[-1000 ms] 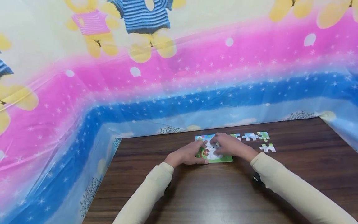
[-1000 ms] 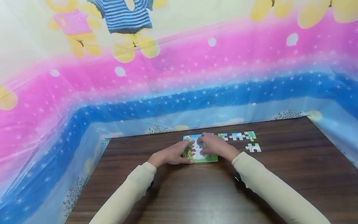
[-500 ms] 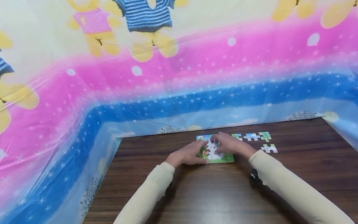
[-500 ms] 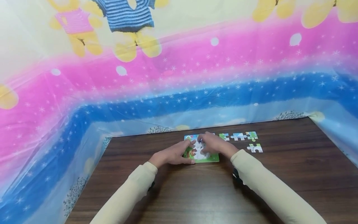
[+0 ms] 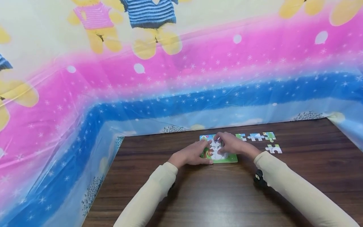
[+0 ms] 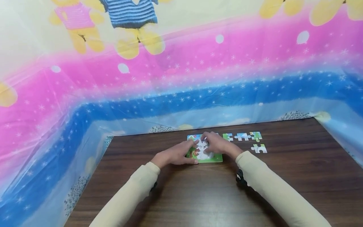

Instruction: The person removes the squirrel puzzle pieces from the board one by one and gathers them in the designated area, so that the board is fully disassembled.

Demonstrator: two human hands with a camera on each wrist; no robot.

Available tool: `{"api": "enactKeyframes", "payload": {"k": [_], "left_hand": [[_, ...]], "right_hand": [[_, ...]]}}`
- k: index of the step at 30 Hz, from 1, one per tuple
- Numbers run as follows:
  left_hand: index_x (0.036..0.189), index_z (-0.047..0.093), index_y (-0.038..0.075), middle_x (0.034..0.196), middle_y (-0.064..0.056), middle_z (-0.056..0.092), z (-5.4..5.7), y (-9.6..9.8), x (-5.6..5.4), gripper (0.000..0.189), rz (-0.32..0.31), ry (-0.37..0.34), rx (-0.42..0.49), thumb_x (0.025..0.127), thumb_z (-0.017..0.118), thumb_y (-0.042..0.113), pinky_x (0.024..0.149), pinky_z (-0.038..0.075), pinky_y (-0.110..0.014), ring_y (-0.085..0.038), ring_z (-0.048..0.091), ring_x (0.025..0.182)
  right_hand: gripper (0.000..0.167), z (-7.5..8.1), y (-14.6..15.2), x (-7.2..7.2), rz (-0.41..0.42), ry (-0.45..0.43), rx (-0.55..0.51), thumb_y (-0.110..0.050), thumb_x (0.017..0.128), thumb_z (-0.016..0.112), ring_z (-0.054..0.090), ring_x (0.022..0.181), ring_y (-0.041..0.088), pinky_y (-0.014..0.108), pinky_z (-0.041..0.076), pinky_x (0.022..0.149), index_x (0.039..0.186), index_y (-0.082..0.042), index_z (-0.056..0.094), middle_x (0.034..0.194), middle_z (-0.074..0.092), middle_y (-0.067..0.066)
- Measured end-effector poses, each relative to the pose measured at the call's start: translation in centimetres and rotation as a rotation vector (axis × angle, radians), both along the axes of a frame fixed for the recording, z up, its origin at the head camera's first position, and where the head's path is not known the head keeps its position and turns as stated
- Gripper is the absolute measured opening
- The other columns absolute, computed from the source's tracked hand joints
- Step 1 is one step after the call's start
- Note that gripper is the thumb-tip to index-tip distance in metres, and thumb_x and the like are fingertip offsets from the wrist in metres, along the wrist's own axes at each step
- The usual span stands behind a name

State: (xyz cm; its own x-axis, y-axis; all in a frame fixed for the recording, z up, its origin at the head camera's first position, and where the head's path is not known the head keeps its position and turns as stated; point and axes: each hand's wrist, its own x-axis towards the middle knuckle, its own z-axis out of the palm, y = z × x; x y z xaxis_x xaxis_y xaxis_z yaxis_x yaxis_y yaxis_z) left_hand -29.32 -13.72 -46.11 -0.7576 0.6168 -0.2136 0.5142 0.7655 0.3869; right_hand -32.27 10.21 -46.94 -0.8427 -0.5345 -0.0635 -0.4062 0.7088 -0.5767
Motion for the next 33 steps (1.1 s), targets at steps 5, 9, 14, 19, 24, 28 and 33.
{"api": "enactKeyframes", "payload": {"k": [5, 9, 14, 19, 24, 28, 33], "left_hand": [[0.16, 0.036, 0.019, 0.174, 0.001, 0.032, -0.1, 0.0, 0.0, 0.078, -0.007, -0.003, 0.011, 0.1, 0.065, 0.06, 0.12, 0.043, -0.044, -0.022, 0.039, 0.155], [0.159, 0.038, 0.02, 0.175, 0.002, 0.03, -0.2, 0.0, 0.0, 0.076, -0.004, -0.007, 0.02, 0.1, 0.064, 0.06, 0.121, 0.042, -0.045, -0.023, 0.037, 0.157], [0.16, 0.036, 0.021, 0.173, 0.002, 0.034, -0.3, -0.2, -0.1, 0.078, 0.007, -0.012, 0.025, 0.1, 0.064, 0.061, 0.122, 0.042, -0.046, -0.023, 0.037, 0.157], [0.152, 0.042, 0.021, 0.176, 0.004, 0.028, -0.1, -0.1, -0.1, 0.069, 0.009, -0.017, 0.028, 0.1, 0.066, 0.059, 0.117, 0.044, -0.043, -0.022, 0.04, 0.153], [0.152, 0.042, 0.021, 0.175, 0.004, 0.03, -0.1, 0.0, -0.1, 0.07, 0.009, -0.019, 0.027, 0.099, 0.067, 0.058, 0.108, 0.045, -0.039, -0.019, 0.046, 0.145], [0.155, 0.04, 0.021, 0.174, 0.004, 0.031, -0.2, 0.1, -0.1, 0.073, 0.009, -0.018, 0.02, 0.098, 0.068, 0.059, 0.107, 0.046, -0.038, -0.018, 0.046, 0.144], [0.152, 0.042, 0.021, 0.175, 0.005, 0.028, 0.0, 0.1, -0.1, 0.071, 0.013, -0.013, 0.02, 0.098, 0.068, 0.058, 0.102, 0.044, -0.037, -0.018, 0.046, 0.144]], "right_hand": [[0.054, 0.0, 0.3, 0.1, 0.002, -0.005, -0.023, -0.013, 0.092, 0.082, 0.065, 0.112, 0.032, 0.044, 0.059, 0.089, 0.141, -0.006, 0.059, 0.131, 0.063, 0.023], [0.052, -0.3, 0.8, 0.2, 0.023, -0.014, -0.052, -0.008, 0.094, 0.079, 0.066, 0.105, 0.028, 0.039, 0.059, 0.082, 0.142, -0.005, 0.059, 0.13, 0.063, 0.022], [0.053, -0.1, 0.7, 0.3, 0.02, -0.009, -0.06, -0.004, 0.093, 0.078, 0.066, 0.101, 0.026, 0.037, 0.059, 0.079, 0.143, -0.004, 0.058, 0.129, 0.062, 0.023], [0.054, 0.3, 0.2, 0.4, 0.024, 0.054, 0.001, -0.003, 0.091, 0.078, 0.067, 0.102, 0.026, 0.037, 0.059, 0.079, 0.142, -0.003, 0.06, 0.129, 0.065, 0.022], [0.056, 0.2, 0.3, 0.2, 0.032, 0.071, 0.017, -0.004, 0.088, 0.079, 0.068, 0.105, 0.027, 0.039, 0.061, 0.082, 0.142, -0.004, 0.061, 0.127, 0.067, 0.019], [0.057, 0.1, 0.7, 0.0, 0.046, 0.066, -0.02, -0.005, 0.088, 0.08, 0.068, 0.106, 0.026, 0.041, 0.06, 0.086, 0.141, -0.005, 0.062, 0.125, 0.067, 0.016], [0.059, 0.2, 1.7, 0.1, 0.04, 0.03, -0.09, -0.008, 0.087, 0.081, 0.066, 0.106, 0.023, 0.039, 0.059, 0.085, 0.142, -0.009, 0.061, 0.125, 0.067, 0.012]]}}
